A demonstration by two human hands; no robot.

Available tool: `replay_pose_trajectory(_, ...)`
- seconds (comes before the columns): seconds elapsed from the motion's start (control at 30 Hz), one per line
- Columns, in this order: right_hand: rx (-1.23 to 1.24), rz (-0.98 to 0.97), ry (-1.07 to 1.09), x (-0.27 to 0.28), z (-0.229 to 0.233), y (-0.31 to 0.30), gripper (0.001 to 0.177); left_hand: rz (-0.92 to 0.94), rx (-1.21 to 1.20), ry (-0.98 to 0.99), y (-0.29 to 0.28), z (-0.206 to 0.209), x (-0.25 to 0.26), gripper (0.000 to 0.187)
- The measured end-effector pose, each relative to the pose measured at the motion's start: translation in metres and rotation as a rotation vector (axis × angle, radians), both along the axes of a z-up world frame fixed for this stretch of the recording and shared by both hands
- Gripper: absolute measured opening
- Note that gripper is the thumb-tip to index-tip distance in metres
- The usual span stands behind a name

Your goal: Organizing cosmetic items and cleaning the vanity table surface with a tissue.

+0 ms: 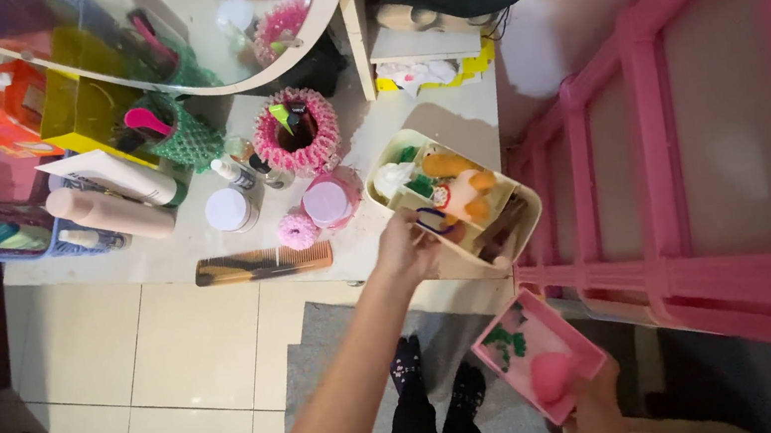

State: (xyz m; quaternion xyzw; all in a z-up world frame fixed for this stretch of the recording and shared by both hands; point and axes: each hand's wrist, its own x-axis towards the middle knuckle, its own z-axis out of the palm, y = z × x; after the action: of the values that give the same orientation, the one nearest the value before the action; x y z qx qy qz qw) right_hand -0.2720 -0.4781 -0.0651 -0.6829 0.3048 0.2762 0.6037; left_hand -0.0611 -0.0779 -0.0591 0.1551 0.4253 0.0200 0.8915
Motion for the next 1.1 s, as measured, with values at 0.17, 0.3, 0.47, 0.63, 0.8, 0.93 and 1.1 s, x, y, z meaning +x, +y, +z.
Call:
replay_pose_trajectory(0.17,0.042,0.018,0.023,0.099,0.052,0.079,0.056,0.139,-0.016,-0.077,-0.032,-0.012,0.011,0.031)
replay_pose_trajectory(0.3,0.038,-0.074,0.040,0.107,0.089,0.105,0.064,0.291,-0.102,0.008,-0.056,-0.001,0.018,0.020)
replay_pose_trajectory(0.47,0.040,-0.093,0.004,0.116,0.087,0.108,0.065,0.354,-0.217,0.019,-0.068,-0.003,0.020,0.014)
replay_pose_trajectory(0.63,0.118,-0.048,-0.077,0.125,0.073,0.102,0.062,0.118,-0.073,-0.083,-0.066,-0.085,-0.008,0.011)
replay_pose_trajectory(0.8,0.079,-0.106,0.019,0.139,0.074,0.122,0.066,-0.494,0.527,0.026,-0.027,0.117,-0.040,0.045)
replay_pose_trajectory(0.93,0.069,-0.051,0.009,0.132,0.052,0.140,0.064,-0.646,1.889,-0.033,-0.004,0.213,-0.006,0.101)
replay_pose_trajectory(1.1,0.224,-0.210,-0.065,0.135,0.067,0.201,0.069,-0.676,2.231,-0.071,0.032,0.132,0.075,0.080)
